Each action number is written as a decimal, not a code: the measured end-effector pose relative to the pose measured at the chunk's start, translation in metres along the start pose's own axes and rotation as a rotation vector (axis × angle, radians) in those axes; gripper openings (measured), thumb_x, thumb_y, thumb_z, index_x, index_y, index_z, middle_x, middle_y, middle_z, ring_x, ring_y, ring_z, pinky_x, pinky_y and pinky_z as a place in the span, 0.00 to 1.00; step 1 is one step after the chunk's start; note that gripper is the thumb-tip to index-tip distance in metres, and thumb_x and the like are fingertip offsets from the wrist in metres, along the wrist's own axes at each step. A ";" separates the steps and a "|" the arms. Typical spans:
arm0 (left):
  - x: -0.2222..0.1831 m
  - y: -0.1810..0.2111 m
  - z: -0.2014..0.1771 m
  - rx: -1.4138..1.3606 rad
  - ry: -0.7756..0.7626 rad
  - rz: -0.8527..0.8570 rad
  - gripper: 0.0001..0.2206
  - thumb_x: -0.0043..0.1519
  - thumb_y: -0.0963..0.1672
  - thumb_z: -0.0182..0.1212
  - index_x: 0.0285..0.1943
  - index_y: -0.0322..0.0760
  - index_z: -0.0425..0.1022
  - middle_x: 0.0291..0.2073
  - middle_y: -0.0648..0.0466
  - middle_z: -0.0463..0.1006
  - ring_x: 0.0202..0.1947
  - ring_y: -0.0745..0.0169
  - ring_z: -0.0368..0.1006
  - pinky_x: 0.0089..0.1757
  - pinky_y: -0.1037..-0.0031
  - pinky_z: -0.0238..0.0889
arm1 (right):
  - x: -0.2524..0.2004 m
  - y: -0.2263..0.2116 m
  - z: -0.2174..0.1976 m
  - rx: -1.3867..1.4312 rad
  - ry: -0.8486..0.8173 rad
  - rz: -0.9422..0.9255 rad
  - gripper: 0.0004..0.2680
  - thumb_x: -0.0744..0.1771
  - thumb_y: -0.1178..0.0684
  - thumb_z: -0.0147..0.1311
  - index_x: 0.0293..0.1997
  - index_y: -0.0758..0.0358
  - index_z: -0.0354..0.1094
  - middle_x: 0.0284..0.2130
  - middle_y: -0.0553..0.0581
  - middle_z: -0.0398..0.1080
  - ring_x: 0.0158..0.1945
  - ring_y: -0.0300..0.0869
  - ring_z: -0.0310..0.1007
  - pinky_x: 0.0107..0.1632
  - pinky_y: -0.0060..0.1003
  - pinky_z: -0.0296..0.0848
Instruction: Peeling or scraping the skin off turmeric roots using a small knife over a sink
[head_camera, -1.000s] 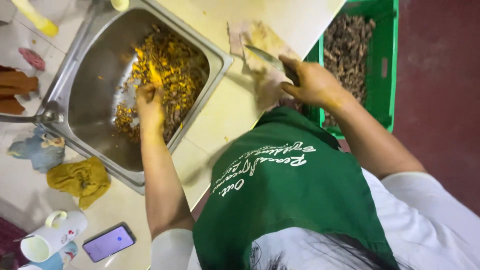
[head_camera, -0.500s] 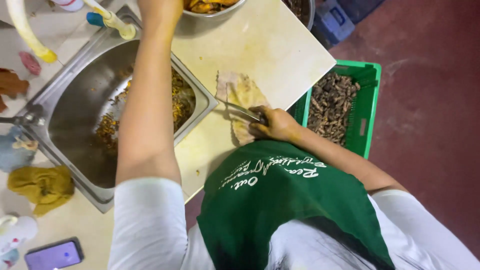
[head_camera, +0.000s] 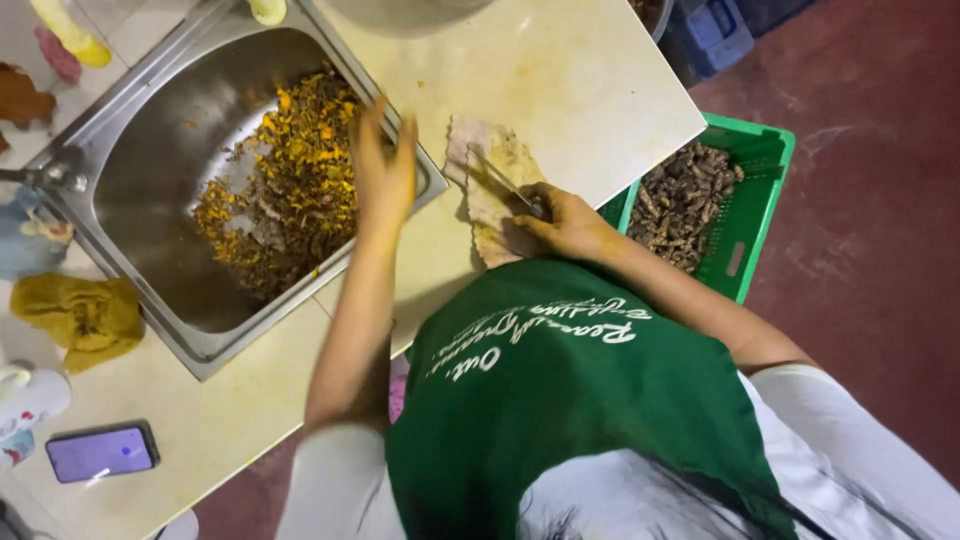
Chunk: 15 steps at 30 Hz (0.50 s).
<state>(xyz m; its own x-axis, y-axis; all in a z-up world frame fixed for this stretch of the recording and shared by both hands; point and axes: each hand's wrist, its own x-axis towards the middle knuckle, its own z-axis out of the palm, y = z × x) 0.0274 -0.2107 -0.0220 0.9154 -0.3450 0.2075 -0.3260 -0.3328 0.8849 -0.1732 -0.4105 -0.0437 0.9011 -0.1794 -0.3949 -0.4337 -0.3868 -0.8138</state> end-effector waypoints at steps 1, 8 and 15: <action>-0.022 0.002 -0.008 -0.070 -0.051 -0.103 0.23 0.71 0.48 0.63 0.71 0.31 0.67 0.61 0.31 0.69 0.67 0.28 0.62 0.63 0.47 0.57 | 0.000 -0.003 -0.001 0.005 -0.006 0.022 0.24 0.65 0.38 0.62 0.66 0.56 0.65 0.51 0.68 0.75 0.57 0.62 0.73 0.58 0.58 0.71; -0.108 -0.051 0.007 -0.976 -0.182 -0.801 0.19 0.68 0.49 0.63 0.67 0.44 0.71 0.58 0.53 0.78 0.50 0.64 0.80 0.36 0.87 0.73 | -0.015 -0.097 0.019 -0.028 -0.019 -0.367 0.37 0.66 0.51 0.62 0.79 0.65 0.32 0.63 0.83 0.61 0.64 0.72 0.62 0.66 0.63 0.64; -0.094 -0.058 -0.067 -0.946 -0.106 -0.872 0.15 0.65 0.46 0.63 0.60 0.40 0.75 0.50 0.48 0.83 0.39 0.57 0.83 0.41 0.67 0.78 | -0.011 -0.068 0.019 -0.523 0.233 -0.478 0.35 0.64 0.29 0.57 0.77 0.53 0.50 0.70 0.72 0.50 0.72 0.71 0.48 0.68 0.69 0.55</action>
<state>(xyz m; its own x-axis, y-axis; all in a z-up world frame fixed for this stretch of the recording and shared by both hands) -0.0237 -0.1006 -0.0646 0.7027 -0.4113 -0.5806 0.6996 0.2505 0.6692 -0.1533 -0.3651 0.0080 0.9938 -0.0484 0.0997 0.0135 -0.8402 -0.5421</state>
